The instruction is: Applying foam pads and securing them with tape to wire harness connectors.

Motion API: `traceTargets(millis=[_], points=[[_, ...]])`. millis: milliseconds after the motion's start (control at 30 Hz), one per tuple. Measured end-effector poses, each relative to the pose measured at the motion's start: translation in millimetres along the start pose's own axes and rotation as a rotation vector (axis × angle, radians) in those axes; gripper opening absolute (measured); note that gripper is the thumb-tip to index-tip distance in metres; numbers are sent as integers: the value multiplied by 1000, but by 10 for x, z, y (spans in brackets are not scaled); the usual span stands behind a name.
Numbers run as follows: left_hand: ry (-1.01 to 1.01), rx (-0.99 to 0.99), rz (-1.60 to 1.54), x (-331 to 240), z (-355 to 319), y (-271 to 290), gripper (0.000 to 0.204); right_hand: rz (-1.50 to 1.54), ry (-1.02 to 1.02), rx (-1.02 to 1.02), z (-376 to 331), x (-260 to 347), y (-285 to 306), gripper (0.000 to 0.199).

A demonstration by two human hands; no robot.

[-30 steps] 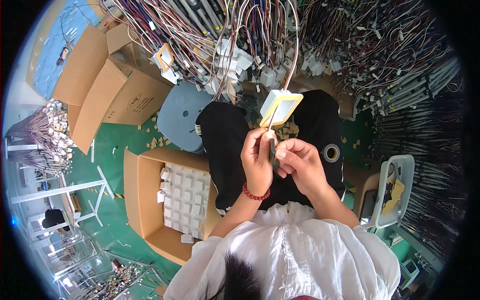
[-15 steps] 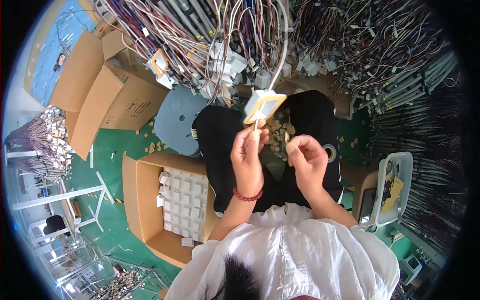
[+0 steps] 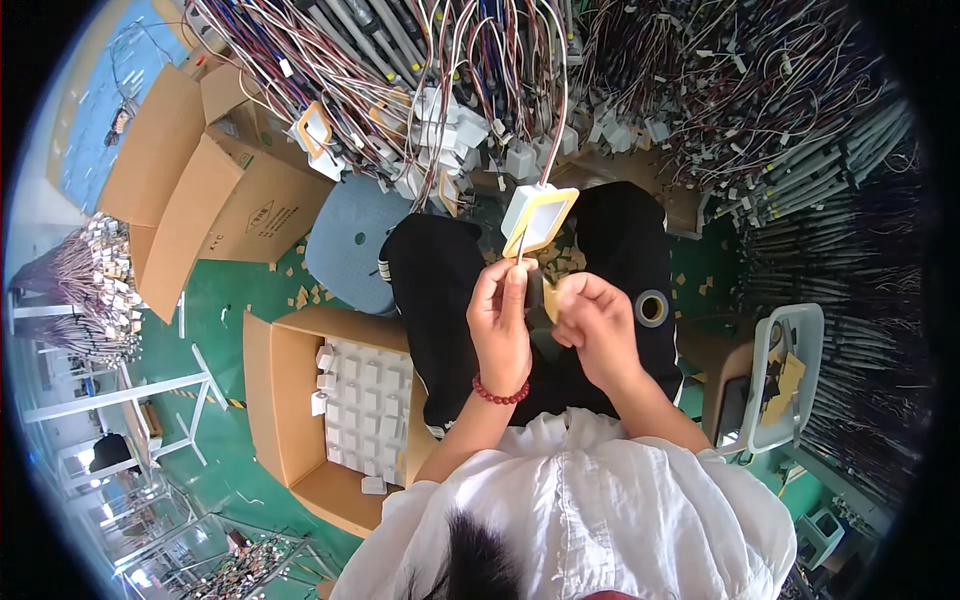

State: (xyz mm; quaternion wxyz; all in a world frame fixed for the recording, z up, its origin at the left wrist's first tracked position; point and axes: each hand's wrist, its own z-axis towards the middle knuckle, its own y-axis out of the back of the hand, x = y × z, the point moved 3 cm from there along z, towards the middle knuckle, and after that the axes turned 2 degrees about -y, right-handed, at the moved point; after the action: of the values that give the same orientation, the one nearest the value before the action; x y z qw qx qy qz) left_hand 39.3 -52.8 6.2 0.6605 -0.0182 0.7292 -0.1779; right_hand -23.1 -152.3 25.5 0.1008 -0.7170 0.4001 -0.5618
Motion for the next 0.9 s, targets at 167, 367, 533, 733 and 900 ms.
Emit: traceTargets(millis=[167, 367, 533, 733, 900], points=[[19, -74, -74, 34, 126, 206, 19, -261, 32, -36, 59, 256, 329, 11], [27, -25, 30, -19, 84, 163, 19, -696, 203, 60, 118, 317, 150, 22], [-41, 10, 52, -10, 81, 112, 17, -802, 155, 98, 279, 221, -51, 9], [239, -79, -285, -52, 148, 280, 14, -394, 184, 78, 300, 451, 14, 1], [224, 65, -209, -51, 92, 251, 12, -295, 122, 348, 627, 461, -391, 9]])
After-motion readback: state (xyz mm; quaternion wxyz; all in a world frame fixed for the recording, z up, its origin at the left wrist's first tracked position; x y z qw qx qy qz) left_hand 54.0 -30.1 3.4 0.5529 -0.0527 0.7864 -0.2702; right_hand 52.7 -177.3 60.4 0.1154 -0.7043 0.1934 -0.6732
